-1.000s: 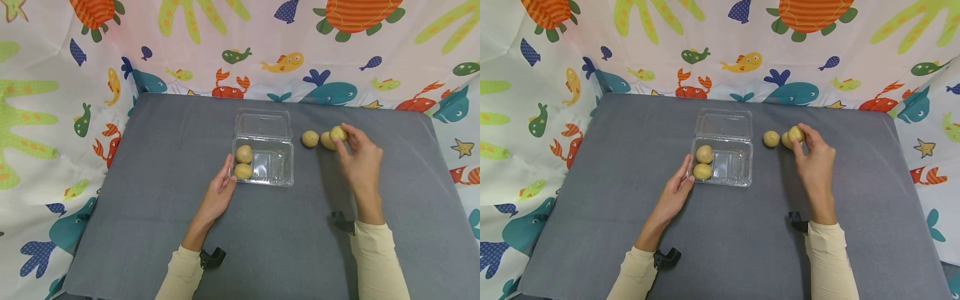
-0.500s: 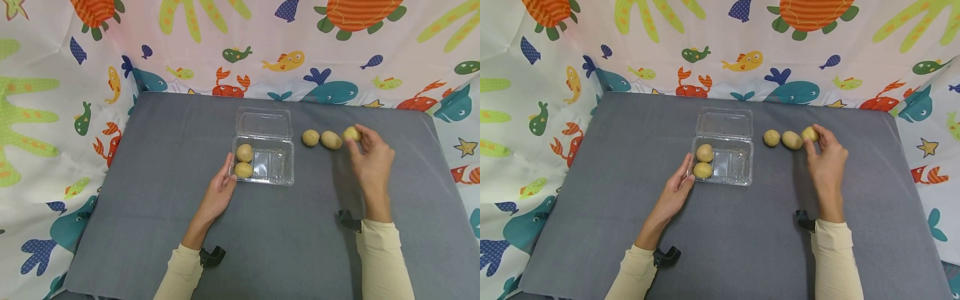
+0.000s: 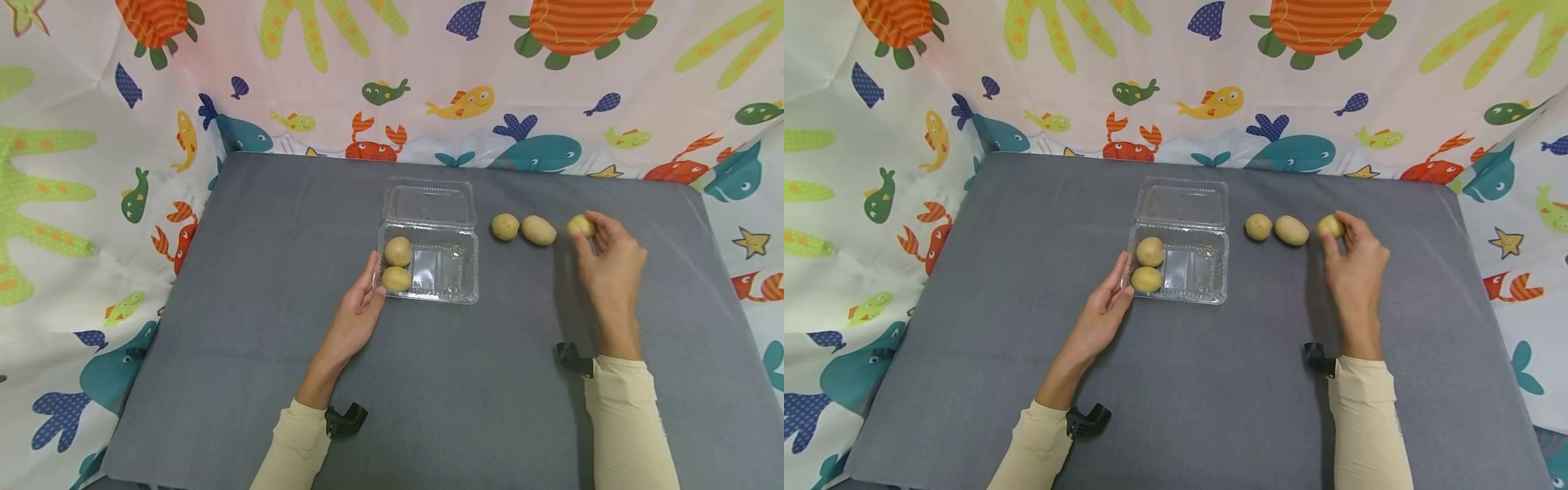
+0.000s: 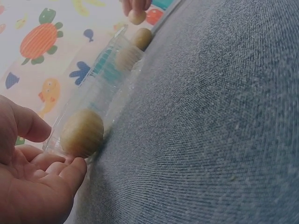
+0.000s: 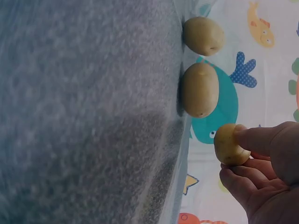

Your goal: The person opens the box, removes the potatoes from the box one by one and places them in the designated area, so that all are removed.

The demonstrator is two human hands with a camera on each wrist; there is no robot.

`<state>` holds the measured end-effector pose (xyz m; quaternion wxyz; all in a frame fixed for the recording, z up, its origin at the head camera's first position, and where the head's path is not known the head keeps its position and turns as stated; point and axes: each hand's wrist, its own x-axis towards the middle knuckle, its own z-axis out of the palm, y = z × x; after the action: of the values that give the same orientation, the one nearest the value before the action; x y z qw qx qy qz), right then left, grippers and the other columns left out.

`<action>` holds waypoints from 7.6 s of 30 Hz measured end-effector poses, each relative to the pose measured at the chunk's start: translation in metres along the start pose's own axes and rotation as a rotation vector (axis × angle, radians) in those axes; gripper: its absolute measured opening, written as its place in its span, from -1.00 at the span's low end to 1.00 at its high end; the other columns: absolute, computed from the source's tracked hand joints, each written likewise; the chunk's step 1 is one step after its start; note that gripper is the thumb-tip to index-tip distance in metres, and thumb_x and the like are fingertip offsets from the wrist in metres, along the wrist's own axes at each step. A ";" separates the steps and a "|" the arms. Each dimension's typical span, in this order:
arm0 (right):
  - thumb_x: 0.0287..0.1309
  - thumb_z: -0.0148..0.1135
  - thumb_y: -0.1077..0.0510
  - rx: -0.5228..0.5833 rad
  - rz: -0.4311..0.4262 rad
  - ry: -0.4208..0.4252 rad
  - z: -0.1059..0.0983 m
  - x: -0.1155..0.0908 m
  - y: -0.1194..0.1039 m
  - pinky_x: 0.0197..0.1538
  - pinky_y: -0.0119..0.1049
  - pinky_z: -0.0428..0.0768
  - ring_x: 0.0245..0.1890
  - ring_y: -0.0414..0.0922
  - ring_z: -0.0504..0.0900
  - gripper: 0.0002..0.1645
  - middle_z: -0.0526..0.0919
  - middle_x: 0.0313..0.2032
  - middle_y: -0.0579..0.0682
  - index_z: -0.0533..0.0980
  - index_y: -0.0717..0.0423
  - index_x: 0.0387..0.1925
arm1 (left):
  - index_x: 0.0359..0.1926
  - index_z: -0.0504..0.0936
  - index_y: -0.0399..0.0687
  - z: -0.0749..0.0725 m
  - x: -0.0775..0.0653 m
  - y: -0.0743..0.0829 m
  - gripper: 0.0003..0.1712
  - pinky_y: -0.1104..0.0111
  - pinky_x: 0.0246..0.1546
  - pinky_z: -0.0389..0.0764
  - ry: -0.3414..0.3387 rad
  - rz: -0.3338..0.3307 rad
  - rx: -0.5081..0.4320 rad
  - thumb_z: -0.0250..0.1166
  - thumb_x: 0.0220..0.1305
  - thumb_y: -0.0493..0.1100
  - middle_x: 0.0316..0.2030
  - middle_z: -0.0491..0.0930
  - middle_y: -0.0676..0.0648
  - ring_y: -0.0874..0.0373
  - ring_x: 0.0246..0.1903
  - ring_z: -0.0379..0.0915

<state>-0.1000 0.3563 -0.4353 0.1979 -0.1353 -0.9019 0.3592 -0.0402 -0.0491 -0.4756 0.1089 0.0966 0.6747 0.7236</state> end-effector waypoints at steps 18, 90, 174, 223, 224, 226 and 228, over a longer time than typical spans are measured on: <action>0.38 0.41 0.22 -0.019 0.056 -0.084 0.004 0.010 0.016 0.26 -0.36 0.60 0.28 0.06 0.62 -0.52 0.68 0.21 0.24 0.62 0.26 0.27 | 0.71 -0.13 -0.13 0.000 -0.001 0.000 -0.25 0.40 0.57 0.01 0.001 0.005 -0.008 -0.04 0.69 -0.34 0.69 -0.16 -0.02 0.27 0.63 -0.19; 0.46 0.29 -0.09 0.038 -0.085 0.003 -0.010 -0.014 -0.064 0.26 -0.37 0.60 0.22 -0.14 0.69 -0.51 0.72 0.22 -0.12 0.64 -0.13 0.33 | 0.71 -0.10 -0.05 -0.001 -0.001 0.000 -0.25 0.37 0.54 0.11 0.018 -0.016 0.016 -0.02 0.69 -0.30 0.69 -0.14 0.04 0.27 0.62 -0.14; 0.36 0.44 -0.15 -0.063 -0.499 -0.621 0.106 -0.097 -0.146 -0.22 0.03 0.72 -0.48 -0.04 0.63 -0.21 0.79 -0.25 0.27 0.51 0.20 0.43 | 0.71 -0.12 -0.10 0.000 0.001 -0.001 -0.26 0.34 0.56 0.08 0.009 -0.007 0.019 -0.03 0.70 -0.29 0.69 -0.11 0.00 0.27 0.63 -0.15; 0.17 0.61 0.00 0.000 -0.351 -0.672 0.113 -0.095 -0.156 -0.05 -0.09 0.77 -0.06 -0.07 0.82 -0.45 0.82 -0.05 0.12 0.74 0.27 0.08 | 0.72 -0.10 -0.03 0.000 0.001 -0.002 -0.24 0.31 0.57 0.09 0.014 -0.023 -0.002 -0.02 0.68 -0.33 0.68 -0.10 0.07 0.29 0.62 -0.14; 0.18 0.61 0.00 -0.001 -0.353 -0.671 0.112 -0.094 -0.155 -0.05 -0.09 0.77 -0.06 -0.07 0.82 -0.46 0.83 -0.05 0.11 0.74 0.25 0.08 | 0.71 -0.10 -0.03 0.000 0.001 -0.002 -0.24 0.32 0.56 0.09 0.015 -0.025 -0.003 -0.02 0.68 -0.33 0.68 -0.10 0.07 0.29 0.62 -0.14; 0.19 0.61 0.01 -0.002 -0.359 -0.673 0.112 -0.094 -0.155 -0.06 -0.09 0.77 -0.06 -0.09 0.82 -0.49 0.83 -0.05 0.08 0.75 0.22 0.08 | 0.71 -0.10 -0.04 0.000 0.001 -0.002 -0.24 0.34 0.56 0.09 0.015 -0.029 -0.005 -0.02 0.67 -0.34 0.68 -0.10 0.06 0.30 0.62 -0.14; 0.19 0.60 0.02 -0.005 -0.369 -0.671 0.112 -0.094 -0.154 -0.09 -0.11 0.77 -0.09 -0.10 0.82 -0.52 0.84 -0.08 0.06 0.76 0.20 0.06 | 0.71 -0.10 -0.05 0.000 0.001 -0.002 -0.24 0.38 0.56 0.08 0.018 -0.035 -0.009 -0.02 0.67 -0.33 0.68 -0.10 0.07 0.31 0.62 -0.14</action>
<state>-0.0837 0.1448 -0.4261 -0.0475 0.1539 -0.9266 0.3399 -0.0408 -0.0483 -0.4777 0.1161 0.0779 0.6740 0.7254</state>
